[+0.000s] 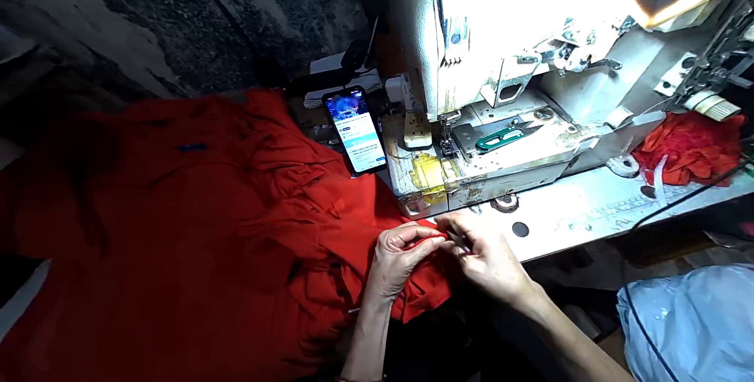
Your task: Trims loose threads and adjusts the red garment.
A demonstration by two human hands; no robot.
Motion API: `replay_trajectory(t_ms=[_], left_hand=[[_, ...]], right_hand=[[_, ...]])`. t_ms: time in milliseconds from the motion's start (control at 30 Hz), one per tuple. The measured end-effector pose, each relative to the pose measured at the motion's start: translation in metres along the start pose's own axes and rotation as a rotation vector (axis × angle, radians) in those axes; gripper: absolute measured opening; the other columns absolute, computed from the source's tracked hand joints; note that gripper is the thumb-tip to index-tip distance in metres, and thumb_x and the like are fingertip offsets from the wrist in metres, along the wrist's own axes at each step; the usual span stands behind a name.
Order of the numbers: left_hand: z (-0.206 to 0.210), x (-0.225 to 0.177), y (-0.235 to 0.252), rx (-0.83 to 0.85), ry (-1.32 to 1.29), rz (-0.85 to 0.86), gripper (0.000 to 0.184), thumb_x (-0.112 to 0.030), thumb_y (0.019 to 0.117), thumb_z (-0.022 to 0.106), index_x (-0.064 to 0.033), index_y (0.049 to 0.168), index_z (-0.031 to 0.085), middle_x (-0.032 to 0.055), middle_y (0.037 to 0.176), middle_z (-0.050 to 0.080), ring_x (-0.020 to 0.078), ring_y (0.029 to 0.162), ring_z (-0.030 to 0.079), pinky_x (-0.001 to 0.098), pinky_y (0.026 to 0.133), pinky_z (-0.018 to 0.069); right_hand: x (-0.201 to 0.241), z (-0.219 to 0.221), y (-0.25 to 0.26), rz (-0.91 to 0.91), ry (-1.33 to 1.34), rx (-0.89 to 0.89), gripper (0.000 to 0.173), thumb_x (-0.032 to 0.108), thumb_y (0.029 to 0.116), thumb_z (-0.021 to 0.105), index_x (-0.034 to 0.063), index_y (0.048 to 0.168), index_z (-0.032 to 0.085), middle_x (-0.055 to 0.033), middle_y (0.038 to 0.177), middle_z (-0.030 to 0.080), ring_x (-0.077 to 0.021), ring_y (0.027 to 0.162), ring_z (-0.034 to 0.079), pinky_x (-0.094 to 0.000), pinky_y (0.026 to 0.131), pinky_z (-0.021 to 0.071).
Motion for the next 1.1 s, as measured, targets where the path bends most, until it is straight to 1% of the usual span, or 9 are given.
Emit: replay_trajectory(t_ms=[67,167,533,600,667,733,867,967,1100], left_hand=[[-0.002,-0.004,-0.003,-0.107,-0.091,0.020,0.009,0.002,0.0859,0.073,-0.0050,0.088,0.078,0.0002,0.083,0.075,0.0059,0.077,0.071,0.0226,0.073,0.0596],[-0.010,0.002,-0.002,-0.198,-0.170,0.081,0.013,-0.001,0.0912,0.069,-0.0068,0.095,0.080,-0.0005,0.089,0.077,0.0053,0.083,0.072,0.0219,0.078,0.0595],[-0.006,-0.001,0.001,-0.216,-0.081,0.076,0.012,0.003,0.0902,0.071,-0.0032,0.096,0.079,0.0029,0.092,0.077,0.0085,0.084,0.072,0.0233,0.080,0.0603],[-0.006,-0.006,0.000,-0.227,-0.050,0.099,0.012,0.003,0.0902,0.071,-0.0031,0.097,0.079,0.0022,0.093,0.077,0.0073,0.085,0.072,0.0225,0.081,0.0601],[-0.007,-0.013,0.000,-0.208,-0.008,0.121,0.011,0.002,0.0907,0.071,-0.0030,0.097,0.078,0.0016,0.091,0.077,0.0063,0.083,0.072,0.0215,0.079,0.0601],[-0.006,-0.021,0.001,-0.169,0.062,0.131,0.010,0.001,0.0911,0.071,-0.0040,0.097,0.078,0.0007,0.090,0.077,0.0056,0.081,0.072,0.0203,0.076,0.0600],[-0.004,-0.044,0.006,-0.154,0.181,0.154,0.009,-0.004,0.0912,0.073,-0.0080,0.097,0.078,-0.0032,0.085,0.075,0.0018,0.075,0.069,0.0165,0.069,0.0564],[-0.002,-0.058,0.011,-0.139,0.255,0.253,0.010,-0.007,0.0901,0.074,-0.0114,0.095,0.081,-0.0038,0.093,0.076,0.0043,0.089,0.070,0.0202,0.082,0.0571],[0.001,-0.067,0.015,-0.110,0.286,0.272,0.009,-0.007,0.0880,0.076,-0.0128,0.092,0.082,-0.0050,0.089,0.076,0.0022,0.085,0.069,0.0186,0.078,0.0566]], right_hand=[[-0.015,0.009,0.001,0.114,0.039,0.013,0.006,0.006,0.0851,0.072,0.0052,0.091,0.072,-0.0006,0.078,0.066,-0.0072,0.069,0.062,-0.0257,0.064,0.0526],[-0.030,0.013,-0.004,0.194,0.051,0.014,0.009,0.010,0.0843,0.074,0.0047,0.080,0.068,-0.0010,0.070,0.061,-0.0053,0.064,0.057,-0.0233,0.059,0.0467],[-0.039,0.013,-0.009,0.238,0.328,-0.200,0.012,0.011,0.0986,0.064,0.0051,0.094,0.074,0.0007,0.076,0.068,-0.0038,0.064,0.060,-0.0214,0.059,0.0506],[-0.045,0.007,-0.011,0.357,0.492,-0.244,0.014,0.011,0.1019,0.060,0.0040,0.100,0.071,-0.0021,0.074,0.066,-0.0054,0.054,0.056,-0.0213,0.050,0.0481],[-0.047,-0.012,-0.014,0.392,0.500,-0.305,0.009,0.012,0.0999,0.064,0.0059,0.104,0.068,-0.0039,0.072,0.064,-0.0064,0.044,0.050,-0.0211,0.040,0.0451],[-0.038,-0.039,-0.018,0.335,0.223,-0.330,0.023,0.018,0.0921,0.074,0.0093,0.111,0.066,-0.0006,0.081,0.065,-0.0059,0.052,0.053,-0.0212,0.046,0.0454],[-0.001,-0.066,-0.024,0.267,-0.343,-0.187,0.041,0.029,0.0807,0.081,0.0028,0.110,0.069,-0.0056,0.083,0.065,-0.0173,0.068,0.061,-0.0398,0.061,0.0515],[0.011,-0.046,-0.034,0.267,-0.190,-0.016,0.028,0.028,0.0893,0.071,0.0063,0.108,0.073,-0.0002,0.078,0.064,-0.0060,0.066,0.058,-0.0257,0.061,0.0506],[0.009,-0.007,-0.030,0.394,0.105,0.157,0.028,0.033,0.0949,0.068,0.0058,0.096,0.072,0.0032,0.071,0.060,0.0007,0.062,0.053,-0.0177,0.058,0.0440]])
Point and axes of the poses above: each hand's wrist, its own y-axis towards the middle knuckle, its own z-axis out of the palm, x = y × z, the point moved 7 cm from there along y, towards the middle knuckle
